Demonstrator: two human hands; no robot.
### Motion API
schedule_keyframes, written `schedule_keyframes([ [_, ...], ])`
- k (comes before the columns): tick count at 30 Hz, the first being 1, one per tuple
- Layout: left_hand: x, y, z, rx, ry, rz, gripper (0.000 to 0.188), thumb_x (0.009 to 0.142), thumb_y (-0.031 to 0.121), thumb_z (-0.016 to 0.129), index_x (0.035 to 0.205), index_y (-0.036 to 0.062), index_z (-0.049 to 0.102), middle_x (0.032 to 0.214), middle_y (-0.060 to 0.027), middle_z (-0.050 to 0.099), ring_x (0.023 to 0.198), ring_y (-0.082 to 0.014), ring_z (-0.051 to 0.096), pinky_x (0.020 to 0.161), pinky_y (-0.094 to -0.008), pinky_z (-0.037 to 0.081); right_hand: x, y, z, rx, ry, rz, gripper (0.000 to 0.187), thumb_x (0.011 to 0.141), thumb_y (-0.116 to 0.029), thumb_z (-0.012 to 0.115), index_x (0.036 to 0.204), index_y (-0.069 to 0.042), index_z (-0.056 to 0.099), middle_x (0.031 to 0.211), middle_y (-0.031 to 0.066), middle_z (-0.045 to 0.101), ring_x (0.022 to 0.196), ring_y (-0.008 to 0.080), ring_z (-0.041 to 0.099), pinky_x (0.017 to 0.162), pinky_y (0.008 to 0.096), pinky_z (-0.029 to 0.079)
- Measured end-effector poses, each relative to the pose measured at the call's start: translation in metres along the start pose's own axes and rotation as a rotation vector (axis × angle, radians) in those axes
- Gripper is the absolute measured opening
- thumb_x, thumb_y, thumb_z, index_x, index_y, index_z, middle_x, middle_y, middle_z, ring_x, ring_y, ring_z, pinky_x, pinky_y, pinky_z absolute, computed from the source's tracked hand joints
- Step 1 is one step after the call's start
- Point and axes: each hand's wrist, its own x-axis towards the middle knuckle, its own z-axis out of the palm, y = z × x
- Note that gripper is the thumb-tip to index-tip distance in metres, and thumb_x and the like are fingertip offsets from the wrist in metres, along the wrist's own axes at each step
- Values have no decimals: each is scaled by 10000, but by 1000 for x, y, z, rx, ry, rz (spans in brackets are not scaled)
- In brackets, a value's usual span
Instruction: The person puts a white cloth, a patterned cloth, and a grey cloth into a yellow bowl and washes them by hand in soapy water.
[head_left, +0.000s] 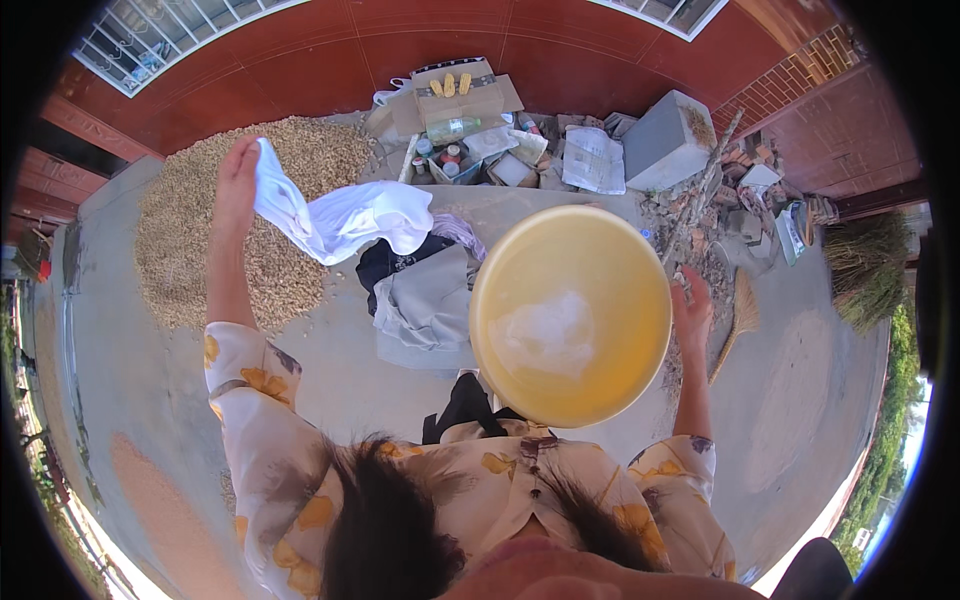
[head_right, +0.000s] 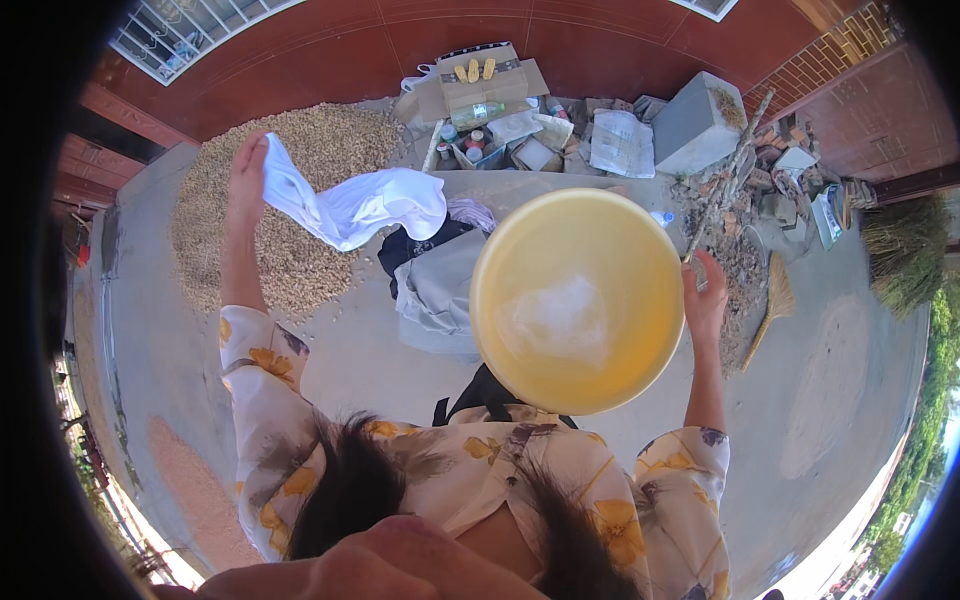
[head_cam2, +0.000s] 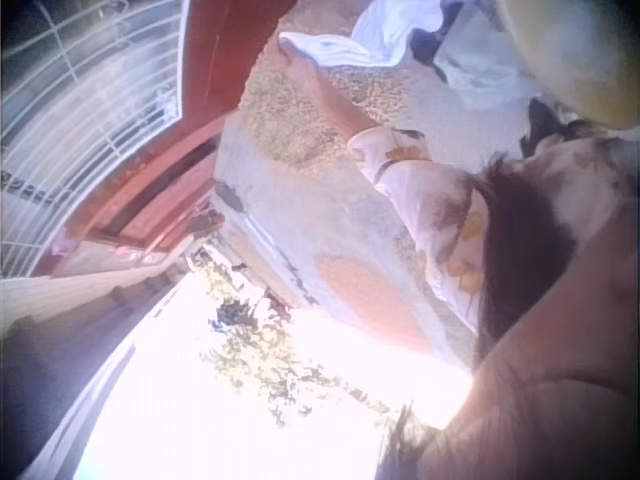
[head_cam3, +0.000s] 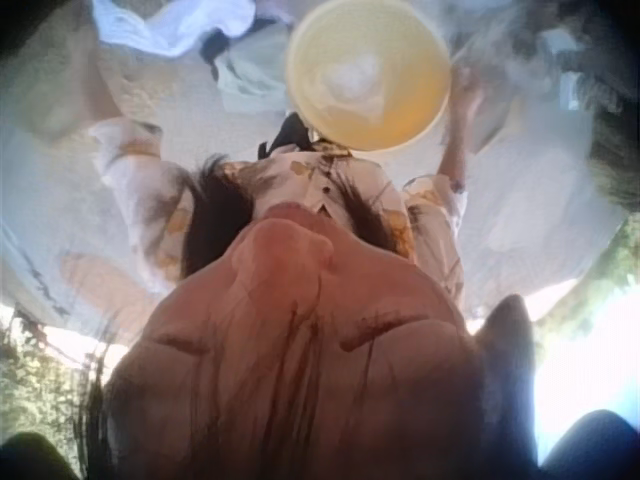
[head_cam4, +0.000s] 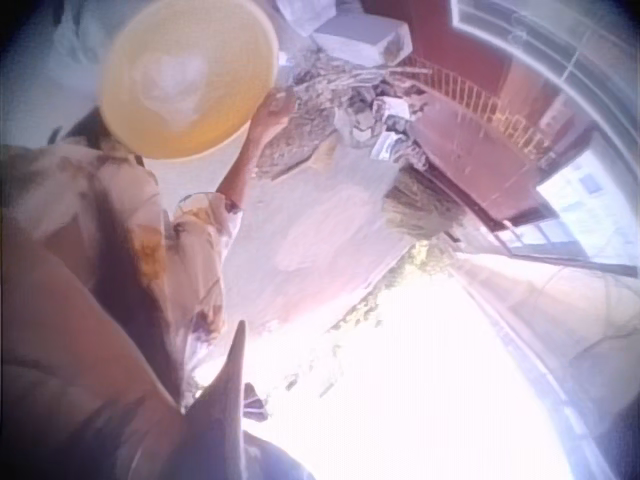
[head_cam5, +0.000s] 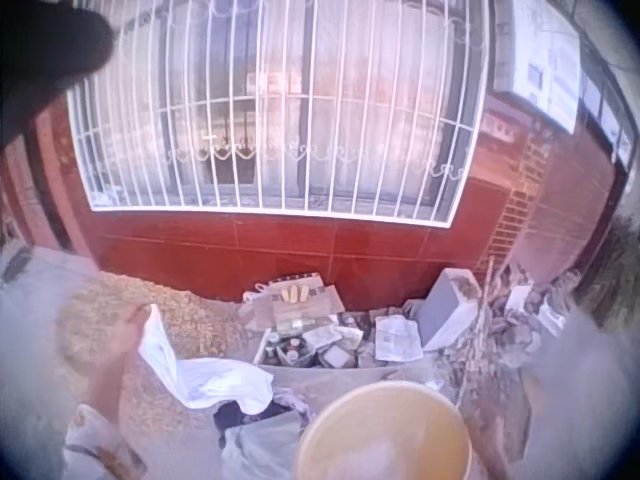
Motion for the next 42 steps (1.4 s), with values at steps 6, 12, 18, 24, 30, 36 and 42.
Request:
schedule_keyframes([
  [6, -90, 107, 18, -200, -21, -42, 241, 1011, 137, 476, 1176, -18, 555, 1033, -87, 633, 913, -160, 632, 814, -304, 542, -6, -176, 30, 542, -492, -389, 320, 908, -169, 674, 1186, -14, 646, 1082, 104, 691, 978, 169, 661, 852, 304, 528],
  [12, -220, 212, 44, -213, -79, 63, 222, 996, 125, 498, 1154, -12, 572, 998, -71, 648, 909, -148, 631, 828, -290, 534, -112, -311, 67, 964, -1002, -625, 503, 873, -236, 728, 1312, -54, 566, 1265, 93, 613, 1023, 167, 637, 883, 325, 518],
  [18, -314, 234, 25, -155, 8, 36, 201, 988, 105, 516, 1143, -12, 570, 1009, -63, 647, 920, -127, 625, 824, -275, 524, -208, -310, 87, 933, -1284, -678, 386, 886, -225, 717, 1196, -8, 644, 1032, 111, 697, 902, 153, 645, 827, 300, 511],
  [24, -352, 187, -35, -44, 57, -39, 302, 986, 149, 531, 1245, -6, 516, 1115, -82, 633, 1044, -176, 617, 912, -314, 502, -222, -289, 33, 1508, -1664, 67, 274, 1004, -193, 509, 1227, -35, 519, 1141, 67, 619, 1018, 157, 632, 860, 363, 530],
  [30, -427, 49, -63, 133, 86, -325, 571, 1001, 320, 518, 1458, 27, 340, 1317, -165, 553, 1160, -258, 572, 969, -411, 474, -236, -305, 23, 1471, -1408, 220, 197, 1006, -172, 490, 1158, -51, 523, 1112, 77, 625, 1059, 207, 624, 905, 400, 527],
  [36, -596, -73, -75, -314, 38, -1011, 769, 975, 579, 434, 1392, -65, 380, 1328, -211, 521, 1200, -299, 545, 981, -459, 478, -261, -324, 21, 1625, -1250, 244, 232, 998, -112, 488, 1218, -39, 489, 1152, 102, 601, 1088, 241, 608, 943, 444, 517],
  [42, -576, -96, -52, -747, 82, -1051, 901, 936, 676, 408, 1408, -87, 323, 1372, -209, 475, 1261, -306, 489, 1031, -483, 450, -293, -351, 16, 1615, -1132, 80, 259, 994, -117, 506, 1240, -40, 476, 1176, 111, 587, 1118, 247, 590, 955, 452, 510],
])
